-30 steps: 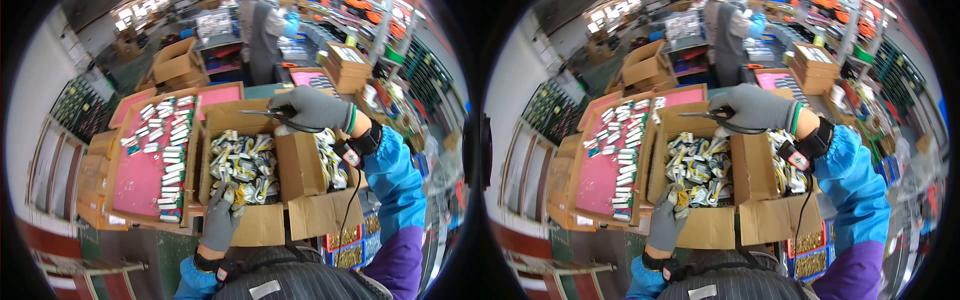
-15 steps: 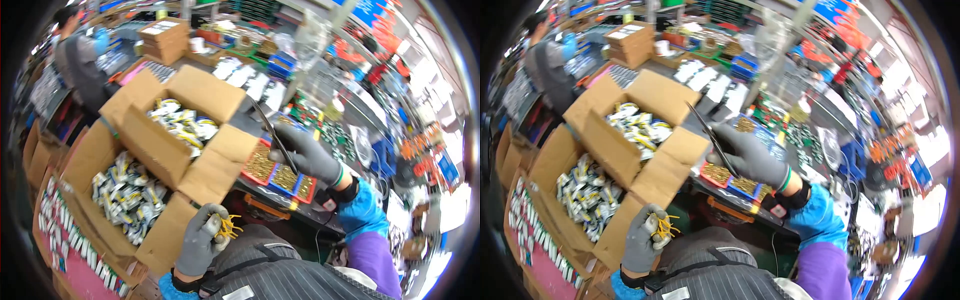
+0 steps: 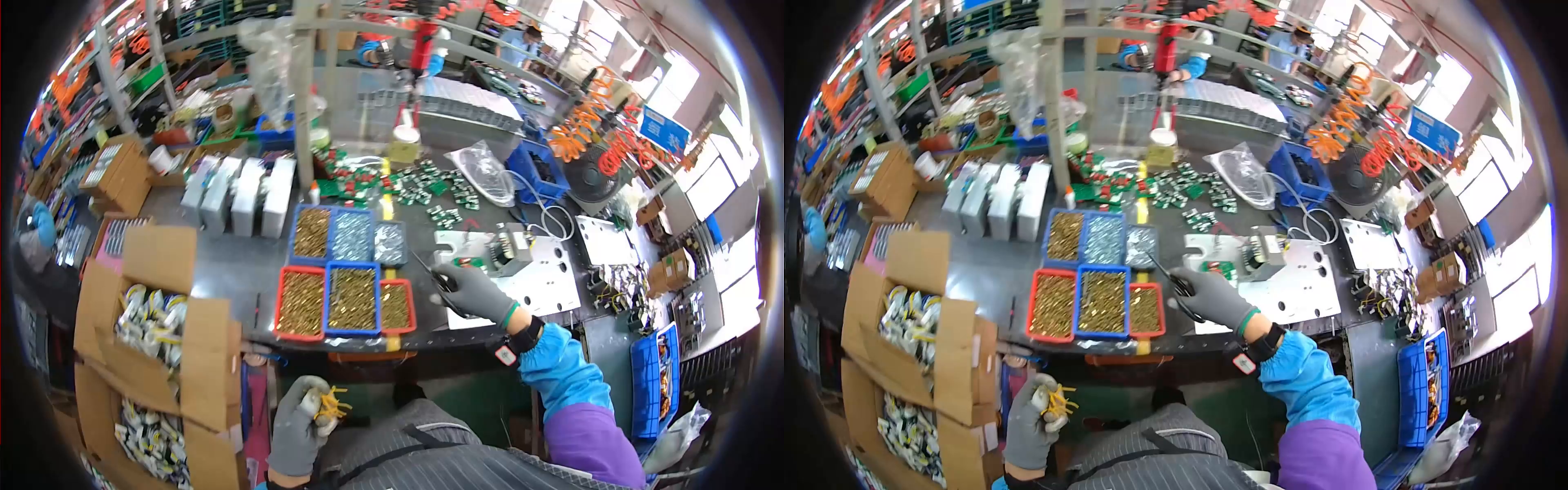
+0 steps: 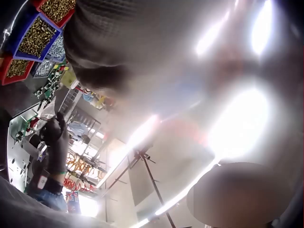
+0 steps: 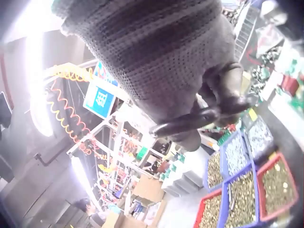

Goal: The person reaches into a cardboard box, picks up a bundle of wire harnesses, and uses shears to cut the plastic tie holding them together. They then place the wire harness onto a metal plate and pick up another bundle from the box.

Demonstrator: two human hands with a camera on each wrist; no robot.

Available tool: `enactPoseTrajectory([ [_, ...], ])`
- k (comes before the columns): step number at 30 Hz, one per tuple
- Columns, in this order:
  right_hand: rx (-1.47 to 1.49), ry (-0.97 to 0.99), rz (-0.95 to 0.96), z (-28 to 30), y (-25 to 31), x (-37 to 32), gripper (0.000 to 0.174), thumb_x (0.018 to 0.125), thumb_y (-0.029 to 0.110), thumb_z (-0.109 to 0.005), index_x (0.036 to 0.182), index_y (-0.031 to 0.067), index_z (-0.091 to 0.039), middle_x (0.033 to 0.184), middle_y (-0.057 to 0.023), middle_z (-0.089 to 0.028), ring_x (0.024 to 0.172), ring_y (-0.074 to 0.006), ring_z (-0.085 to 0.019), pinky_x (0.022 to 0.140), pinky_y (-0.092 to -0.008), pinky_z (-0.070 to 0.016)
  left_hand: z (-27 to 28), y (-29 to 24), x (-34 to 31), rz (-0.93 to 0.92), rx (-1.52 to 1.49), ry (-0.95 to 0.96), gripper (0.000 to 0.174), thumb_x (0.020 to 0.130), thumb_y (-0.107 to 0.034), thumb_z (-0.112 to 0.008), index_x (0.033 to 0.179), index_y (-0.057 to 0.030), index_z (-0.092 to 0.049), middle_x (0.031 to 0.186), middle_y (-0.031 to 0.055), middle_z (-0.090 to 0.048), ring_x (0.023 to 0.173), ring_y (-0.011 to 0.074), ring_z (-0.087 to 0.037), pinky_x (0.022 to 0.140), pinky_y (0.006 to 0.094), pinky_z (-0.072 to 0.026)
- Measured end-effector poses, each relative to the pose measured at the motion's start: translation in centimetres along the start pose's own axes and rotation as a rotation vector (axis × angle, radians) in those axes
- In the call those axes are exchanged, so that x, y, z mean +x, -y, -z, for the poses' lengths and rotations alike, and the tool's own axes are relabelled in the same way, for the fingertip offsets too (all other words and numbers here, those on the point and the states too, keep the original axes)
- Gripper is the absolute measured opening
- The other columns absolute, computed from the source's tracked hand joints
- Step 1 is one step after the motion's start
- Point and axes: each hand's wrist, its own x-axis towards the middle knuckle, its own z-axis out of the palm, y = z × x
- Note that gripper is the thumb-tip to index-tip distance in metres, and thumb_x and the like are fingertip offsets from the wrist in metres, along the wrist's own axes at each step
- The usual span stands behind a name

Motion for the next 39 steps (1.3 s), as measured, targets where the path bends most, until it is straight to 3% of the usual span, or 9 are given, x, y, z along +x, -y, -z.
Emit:
enactPoseTrajectory([
  [6, 0.052, -0.458, 0.015, 16.7, -13.1, -0.7, 0.052, 0.082, 0.026, -0.080, 0.127, 0.0054, -0.064, 0.094, -0.0078, -0.071, 0.079, -0.0133, -0.064, 0.072, -0.0304, -0.0534, -0.7, 7.0, 4.8, -0.176, -0.117, -0.134, 0.019, 0.102, -0.021, -0.056, 0.113, -0.0058, -0.055, 0.094, 0.0040, -0.054, 0.059, 0.0044, -0.041, 0.044, 0.0182, -0.0336],
  [10, -0.099, -0.430, -0.471, 24.6, -28.7, -5.4, 0.048, 0.084, 0.023, -0.075, 0.129, 0.0090, -0.064, 0.097, -0.0136, -0.074, 0.083, -0.0244, -0.071, 0.074, -0.0360, -0.0548, 4.7, 10.9, 6.9, -0.063, -0.456, -0.302, 0.020, 0.105, -0.017, -0.053, 0.124, -0.0108, -0.055, 0.092, 0.0005, -0.053, 0.063, 0.0072, -0.043, 0.044, 0.0214, -0.0365],
  [13, -0.416, -0.292, -0.604, 25.5, -44.2, -9.5, 0.041, 0.085, 0.028, -0.068, 0.122, 0.0107, -0.068, 0.100, -0.0193, -0.073, 0.093, -0.0392, -0.070, 0.081, -0.0445, -0.0555, -9.2, 4.8, 5.8, -0.066, 0.073, -0.635, 0.031, 0.091, -0.012, -0.060, 0.119, 0.0027, -0.059, 0.103, 0.0160, -0.061, 0.098, 0.0295, -0.061, 0.088, 0.0401, -0.0497],
  [19, -0.665, -0.382, -0.731, 30.2, -66.8, -16.9, 0.061, 0.093, 0.038, -0.066, 0.147, 0.0149, -0.049, 0.132, -0.0155, -0.064, 0.119, -0.0292, -0.062, 0.096, -0.0430, -0.0519, -8.5, 4.7, 7.6, -0.206, 0.019, -0.483, 0.032, 0.105, -0.019, -0.050, 0.132, -0.0017, -0.055, 0.094, 0.0017, -0.058, 0.069, 0.0052, -0.050, 0.056, 0.0188, -0.0419],
  [22, 0.087, -0.715, -0.461, 30.8, -59.8, -9.5, 0.055, 0.095, 0.031, -0.063, 0.144, 0.0095, -0.050, 0.133, -0.0142, -0.061, 0.119, -0.0254, -0.060, 0.099, -0.0387, -0.0484, -6.1, 4.6, 7.0, -0.376, 0.929, -0.528, 0.025, 0.105, -0.015, -0.050, 0.125, -0.0027, -0.058, 0.111, 0.0058, -0.060, 0.078, 0.0101, -0.056, 0.064, 0.0245, -0.0494],
  [26, 0.679, -0.712, -0.137, 26.1, -38.1, -1.2, 0.047, 0.099, 0.023, -0.059, 0.141, 0.0023, -0.051, 0.134, -0.0124, -0.058, 0.121, -0.0203, -0.056, 0.103, -0.0328, -0.0437, -8.0, 0.8, 7.0, -0.354, 0.118, -0.419, 0.029, 0.106, -0.018, -0.051, 0.127, 0.0000, -0.056, 0.098, 0.0032, -0.057, 0.075, 0.0065, -0.050, 0.059, 0.0209, -0.0416],
  [35, 0.438, 0.283, 0.664, 15.7, 5.5, 6.6, 0.032, 0.077, 0.004, -0.071, 0.109, -0.0018, -0.068, 0.095, -0.0106, -0.067, 0.084, -0.0188, -0.065, 0.076, -0.0319, -0.0510, 6.8, -3.8, 3.1, -0.600, -0.384, -0.564, 0.017, 0.105, -0.016, -0.053, 0.110, -0.0016, -0.059, 0.083, 0.0015, -0.053, 0.066, 0.0083, -0.046, 0.056, 0.0221, -0.0415],
  [36, 0.411, 0.423, 0.735, 14.4, 9.6, 6.9, 0.031, 0.082, 0.008, -0.074, 0.111, -0.0014, -0.069, 0.095, -0.0120, -0.068, 0.086, -0.0201, -0.067, 0.078, -0.0328, -0.0519, 13.3, -2.2, 3.6, -0.656, 0.168, -0.676, 0.013, 0.104, -0.014, -0.054, 0.105, -0.0019, -0.058, 0.080, 0.0023, -0.052, 0.065, 0.0098, -0.047, 0.055, 0.0233, -0.0425],
  [39, 0.343, 0.628, 1.045, 7.8, 19.9, 8.7, 0.032, 0.090, 0.014, -0.071, 0.120, 0.0012, -0.066, 0.103, -0.0145, -0.067, 0.092, -0.0261, -0.067, 0.082, -0.0355, -0.0526, 17.1, -4.0, 4.1, -0.564, -0.826, -0.583, 0.012, 0.103, -0.010, -0.056, 0.094, -0.0027, -0.054, 0.074, 0.0040, -0.049, 0.064, 0.0142, -0.050, 0.055, 0.0263, -0.0458],
])
